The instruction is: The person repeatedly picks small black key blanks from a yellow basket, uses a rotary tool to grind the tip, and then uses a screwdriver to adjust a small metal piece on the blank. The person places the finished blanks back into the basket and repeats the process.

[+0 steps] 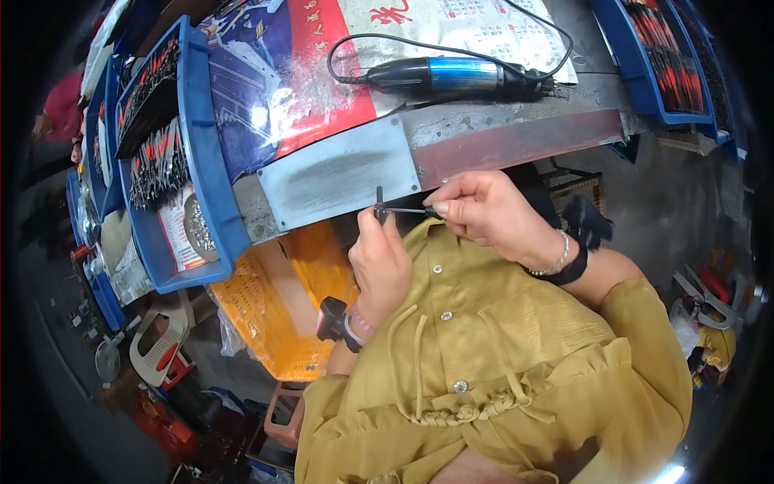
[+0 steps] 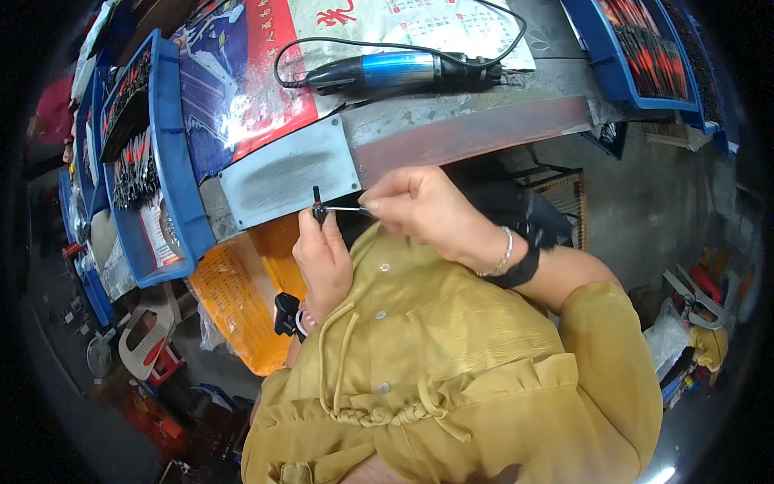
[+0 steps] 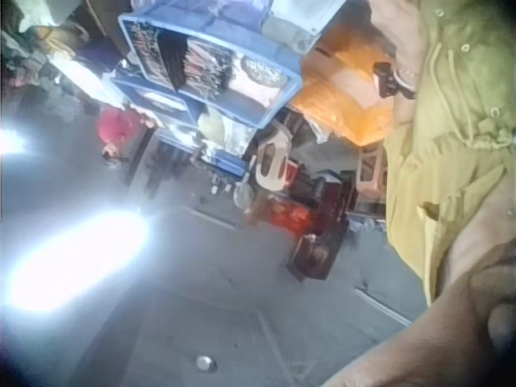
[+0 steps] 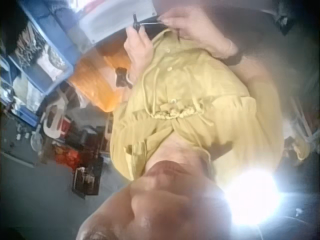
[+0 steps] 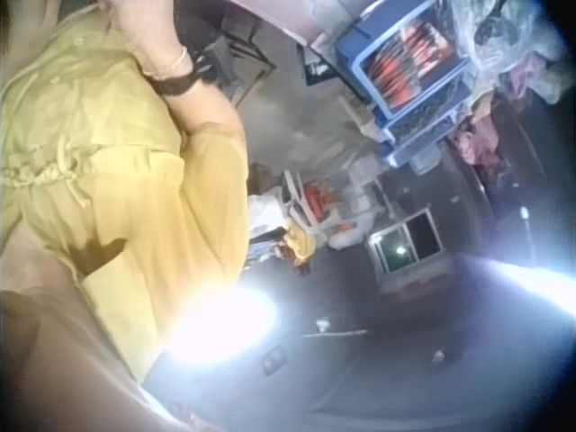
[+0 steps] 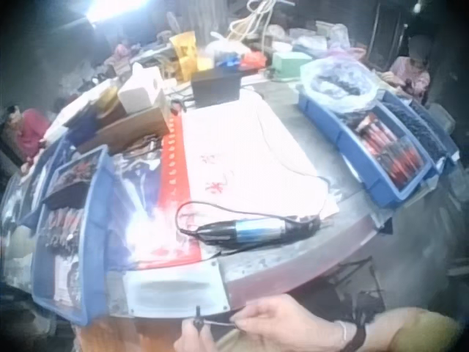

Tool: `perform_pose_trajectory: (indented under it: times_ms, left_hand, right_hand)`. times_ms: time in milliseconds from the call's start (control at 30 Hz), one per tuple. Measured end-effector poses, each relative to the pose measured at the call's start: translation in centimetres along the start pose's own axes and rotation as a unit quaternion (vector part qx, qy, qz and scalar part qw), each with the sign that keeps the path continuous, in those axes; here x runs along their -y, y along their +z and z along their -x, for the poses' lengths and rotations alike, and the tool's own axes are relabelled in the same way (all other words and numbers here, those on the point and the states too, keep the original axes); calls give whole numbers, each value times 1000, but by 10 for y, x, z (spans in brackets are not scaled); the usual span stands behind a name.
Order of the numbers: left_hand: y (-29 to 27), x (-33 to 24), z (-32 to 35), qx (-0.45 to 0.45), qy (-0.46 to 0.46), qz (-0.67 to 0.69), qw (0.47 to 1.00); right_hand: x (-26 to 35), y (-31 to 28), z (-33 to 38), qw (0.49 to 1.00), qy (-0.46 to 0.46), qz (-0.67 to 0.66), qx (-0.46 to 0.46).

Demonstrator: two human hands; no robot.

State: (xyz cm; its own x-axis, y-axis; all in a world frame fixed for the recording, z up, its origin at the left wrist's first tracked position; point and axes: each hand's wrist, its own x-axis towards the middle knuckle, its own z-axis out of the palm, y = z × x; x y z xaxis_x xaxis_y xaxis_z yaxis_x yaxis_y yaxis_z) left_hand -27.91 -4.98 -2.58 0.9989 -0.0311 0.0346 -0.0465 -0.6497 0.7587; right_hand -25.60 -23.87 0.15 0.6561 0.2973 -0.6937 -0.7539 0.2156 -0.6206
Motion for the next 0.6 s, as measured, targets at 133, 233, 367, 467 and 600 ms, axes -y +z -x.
perform_pose_trajectory:
  times_ms: [133,233,367,467,600]
  left_hand:
    - [1,1,0,-3,-11,18,1000]
    - [1,-5,4,-7,-35,88,996]
    - [1,-8,3,-9,-31,85,996]
    - [3,-6,0,-21,-26,66,997]
    - [6,-1,-1,-14,-19,51,998]
  right_hand:
    - [12,2,3,811,-439,384,47]
    - [21,0,18,575,-452,681,24]
    - [16,2,20,629,-416,656,29]
    - [4,3,9,748,-402,527,24]
    - [-11,1,-3,868,-357,346,22]
